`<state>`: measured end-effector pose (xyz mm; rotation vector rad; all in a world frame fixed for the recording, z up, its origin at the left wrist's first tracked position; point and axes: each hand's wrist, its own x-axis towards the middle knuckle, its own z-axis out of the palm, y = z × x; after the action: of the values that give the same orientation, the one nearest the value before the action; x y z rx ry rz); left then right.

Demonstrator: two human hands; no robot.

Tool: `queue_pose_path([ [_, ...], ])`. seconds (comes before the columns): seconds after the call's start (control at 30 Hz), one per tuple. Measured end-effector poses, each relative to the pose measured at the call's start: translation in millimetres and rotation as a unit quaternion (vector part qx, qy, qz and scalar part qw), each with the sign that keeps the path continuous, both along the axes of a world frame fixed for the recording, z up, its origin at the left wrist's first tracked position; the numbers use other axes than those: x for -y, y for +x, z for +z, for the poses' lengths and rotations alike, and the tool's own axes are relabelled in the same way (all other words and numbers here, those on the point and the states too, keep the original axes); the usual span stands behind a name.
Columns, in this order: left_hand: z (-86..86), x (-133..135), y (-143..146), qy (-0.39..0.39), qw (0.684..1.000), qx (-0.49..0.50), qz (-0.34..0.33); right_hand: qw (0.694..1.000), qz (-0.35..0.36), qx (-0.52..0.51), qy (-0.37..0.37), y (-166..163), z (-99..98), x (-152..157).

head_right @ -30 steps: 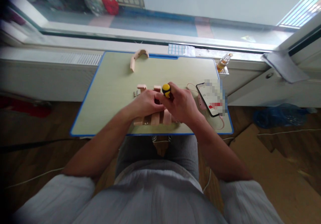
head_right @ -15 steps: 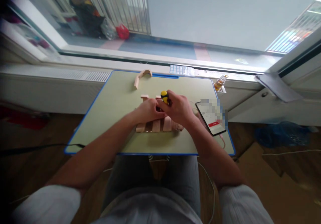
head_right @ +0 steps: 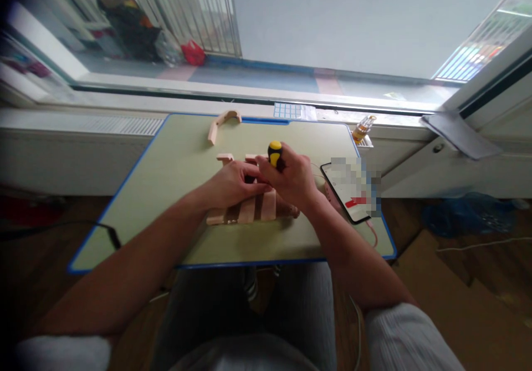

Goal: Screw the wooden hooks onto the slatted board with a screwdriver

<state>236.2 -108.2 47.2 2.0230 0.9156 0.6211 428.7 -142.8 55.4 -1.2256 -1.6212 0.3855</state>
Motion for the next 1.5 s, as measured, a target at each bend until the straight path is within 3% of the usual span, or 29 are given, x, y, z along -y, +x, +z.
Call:
queue_pose_path([
  [0.6, 1.4, 2, 0, 0.039, 0.998, -0.039, 0.019, 0.998, 0.006, 0.026, 0.064, -9, -13.2, 2],
  [0.83, -0.7, 0, 0, 0.040, 0.998, -0.038, 0.022, 0.998, 0.001, 0.020, 0.055, -10, -10.8, 2],
  [1.03, -3.1, 3, 1, -0.015, 0.997, 0.059, 0.038, 0.999, 0.001, 0.001, 0.044, -9, -10.9, 1],
  [1.2, -3.4, 2, -1, -0.025, 0.996, 0.081, -0.008, 0.997, 0.054, -0.041, 0.021, -2, -4.4, -1],
  [1.33, -0.9, 2, -2, -0.001, 0.998, 0.055, -0.017, 0.983, 0.165, -0.083, 0.018, 13, 8.4, -3],
  [1.5, 0.8, 1, -4, 0.003, 0.999, 0.026, -0.036, 0.959, 0.238, -0.141, -0.063, 24, 9.0, -5],
])
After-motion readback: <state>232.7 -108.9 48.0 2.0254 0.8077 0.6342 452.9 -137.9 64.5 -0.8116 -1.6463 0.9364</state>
